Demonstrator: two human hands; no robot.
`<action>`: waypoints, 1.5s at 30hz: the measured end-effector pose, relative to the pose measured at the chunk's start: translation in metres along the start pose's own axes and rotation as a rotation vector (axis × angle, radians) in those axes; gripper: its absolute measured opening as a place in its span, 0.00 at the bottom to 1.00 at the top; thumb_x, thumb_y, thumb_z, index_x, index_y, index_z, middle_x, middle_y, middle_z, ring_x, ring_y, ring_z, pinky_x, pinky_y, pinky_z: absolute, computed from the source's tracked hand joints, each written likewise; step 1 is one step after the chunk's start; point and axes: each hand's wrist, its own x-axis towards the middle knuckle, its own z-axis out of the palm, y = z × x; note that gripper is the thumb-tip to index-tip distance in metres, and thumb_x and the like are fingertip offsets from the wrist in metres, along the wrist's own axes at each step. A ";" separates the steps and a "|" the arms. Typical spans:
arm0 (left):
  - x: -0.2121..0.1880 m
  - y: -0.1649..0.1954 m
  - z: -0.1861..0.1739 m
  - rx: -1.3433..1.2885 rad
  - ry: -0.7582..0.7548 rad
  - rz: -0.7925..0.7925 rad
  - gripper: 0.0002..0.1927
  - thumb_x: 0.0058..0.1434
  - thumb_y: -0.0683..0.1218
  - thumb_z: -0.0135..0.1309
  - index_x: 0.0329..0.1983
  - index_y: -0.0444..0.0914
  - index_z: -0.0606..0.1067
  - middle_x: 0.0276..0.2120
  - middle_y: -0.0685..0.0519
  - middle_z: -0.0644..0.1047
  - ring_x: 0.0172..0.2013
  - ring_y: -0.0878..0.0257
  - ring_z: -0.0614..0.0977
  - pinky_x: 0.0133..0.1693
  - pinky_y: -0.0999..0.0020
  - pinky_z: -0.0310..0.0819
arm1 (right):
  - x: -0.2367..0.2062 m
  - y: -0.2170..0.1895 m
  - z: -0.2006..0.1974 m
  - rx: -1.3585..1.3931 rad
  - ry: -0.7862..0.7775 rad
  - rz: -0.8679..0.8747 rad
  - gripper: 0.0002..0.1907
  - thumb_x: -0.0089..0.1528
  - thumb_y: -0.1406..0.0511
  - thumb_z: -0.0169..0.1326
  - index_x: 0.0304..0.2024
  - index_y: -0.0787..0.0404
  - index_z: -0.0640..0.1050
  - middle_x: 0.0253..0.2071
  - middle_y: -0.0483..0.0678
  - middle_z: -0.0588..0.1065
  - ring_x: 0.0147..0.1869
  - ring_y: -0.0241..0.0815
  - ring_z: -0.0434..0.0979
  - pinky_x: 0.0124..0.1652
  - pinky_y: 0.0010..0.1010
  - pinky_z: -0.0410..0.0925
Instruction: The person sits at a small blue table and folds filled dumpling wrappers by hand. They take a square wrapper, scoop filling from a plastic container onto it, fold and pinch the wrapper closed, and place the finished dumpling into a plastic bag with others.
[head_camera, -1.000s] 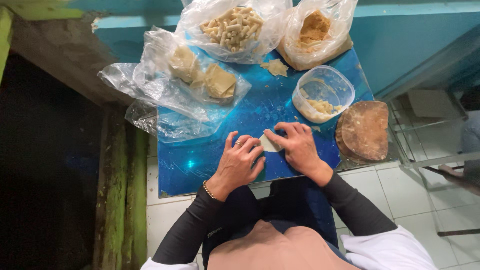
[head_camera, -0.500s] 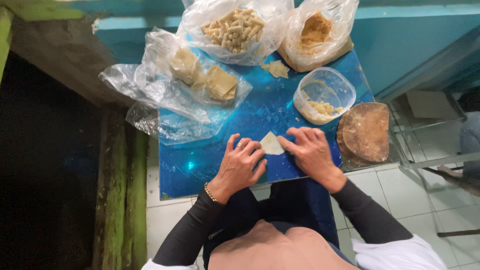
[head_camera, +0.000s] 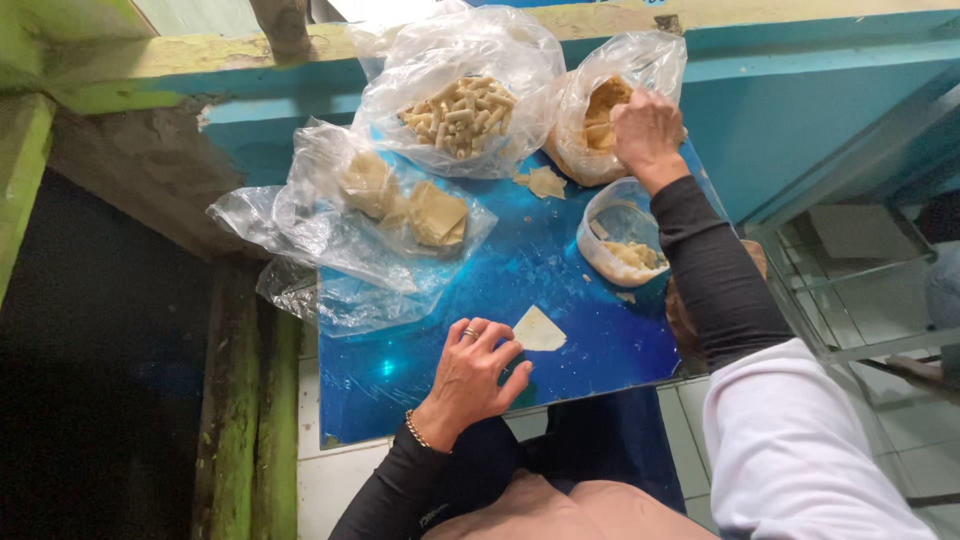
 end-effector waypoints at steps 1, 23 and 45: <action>0.001 0.000 0.000 -0.004 0.005 0.004 0.09 0.57 0.50 0.61 0.33 0.40 0.78 0.41 0.52 0.77 0.46 0.54 0.77 0.55 0.54 0.64 | 0.000 0.000 0.005 -0.037 0.133 -0.018 0.05 0.57 0.62 0.58 0.29 0.52 0.84 0.39 0.50 0.79 0.46 0.51 0.81 0.42 0.42 0.73; -0.004 0.007 0.004 0.019 0.047 -0.007 0.09 0.57 0.50 0.61 0.32 0.40 0.78 0.40 0.53 0.78 0.46 0.55 0.77 0.54 0.56 0.65 | -0.052 0.045 -0.009 0.583 0.141 0.415 0.09 0.61 0.58 0.63 0.37 0.55 0.86 0.39 0.53 0.79 0.42 0.57 0.80 0.42 0.44 0.71; -0.010 0.008 0.008 0.033 0.038 -0.023 0.24 0.57 0.47 0.61 0.58 0.43 0.77 0.61 0.46 0.71 0.59 0.47 0.72 0.59 0.52 0.64 | -0.234 -0.120 -0.198 0.949 -0.148 0.193 0.05 0.61 0.66 0.61 0.37 0.58 0.85 0.33 0.47 0.77 0.31 0.42 0.79 0.32 0.30 0.70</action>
